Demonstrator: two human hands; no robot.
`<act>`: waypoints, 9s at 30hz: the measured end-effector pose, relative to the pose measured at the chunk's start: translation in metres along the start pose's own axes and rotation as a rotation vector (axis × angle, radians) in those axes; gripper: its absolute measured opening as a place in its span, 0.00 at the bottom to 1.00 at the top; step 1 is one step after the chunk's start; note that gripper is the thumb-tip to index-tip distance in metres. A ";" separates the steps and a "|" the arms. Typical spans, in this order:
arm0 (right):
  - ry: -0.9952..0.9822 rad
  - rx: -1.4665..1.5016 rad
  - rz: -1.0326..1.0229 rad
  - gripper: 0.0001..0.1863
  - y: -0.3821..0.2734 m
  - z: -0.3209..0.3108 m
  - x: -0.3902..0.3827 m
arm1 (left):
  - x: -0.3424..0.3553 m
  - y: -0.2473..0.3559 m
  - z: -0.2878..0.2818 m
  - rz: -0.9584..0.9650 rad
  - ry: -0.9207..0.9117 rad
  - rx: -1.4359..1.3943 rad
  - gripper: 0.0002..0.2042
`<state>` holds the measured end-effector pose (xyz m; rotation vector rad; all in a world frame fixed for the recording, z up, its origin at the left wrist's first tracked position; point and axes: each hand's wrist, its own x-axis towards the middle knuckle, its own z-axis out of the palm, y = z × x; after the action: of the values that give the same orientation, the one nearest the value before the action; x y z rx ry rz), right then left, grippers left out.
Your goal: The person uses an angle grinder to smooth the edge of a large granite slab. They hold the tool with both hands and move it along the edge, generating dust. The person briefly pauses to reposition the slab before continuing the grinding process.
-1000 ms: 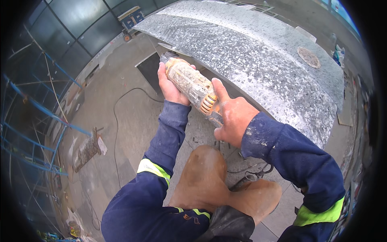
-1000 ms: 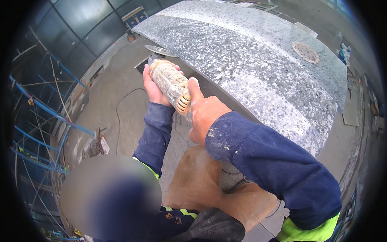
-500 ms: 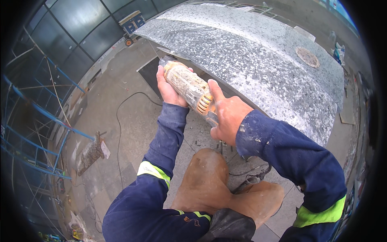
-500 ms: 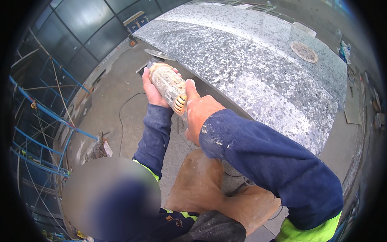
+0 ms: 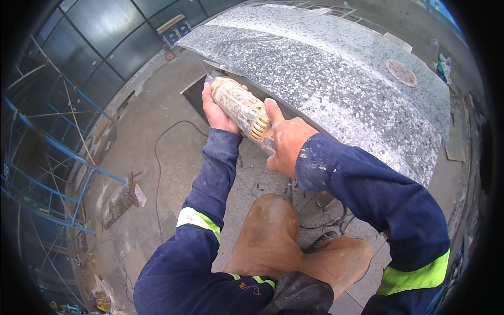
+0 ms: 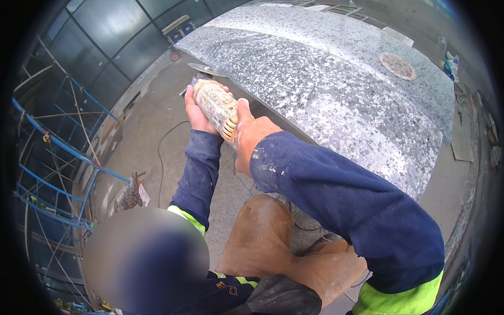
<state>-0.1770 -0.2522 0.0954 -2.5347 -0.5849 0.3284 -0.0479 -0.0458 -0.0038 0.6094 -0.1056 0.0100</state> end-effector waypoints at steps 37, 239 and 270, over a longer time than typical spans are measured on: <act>0.011 0.081 0.011 0.54 0.006 0.001 -0.054 | -0.053 -0.017 0.038 -0.054 -0.039 0.015 0.32; 0.041 0.077 -0.043 0.54 0.019 0.001 -0.073 | -0.060 -0.029 0.039 0.001 -0.017 0.057 0.33; 0.049 0.032 -0.001 0.54 0.010 0.000 -0.053 | -0.040 -0.024 0.026 0.017 -0.008 0.068 0.32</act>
<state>-0.2203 -0.2847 0.0961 -2.5046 -0.5579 0.2729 -0.0888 -0.0795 -0.0001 0.6769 -0.1190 0.0280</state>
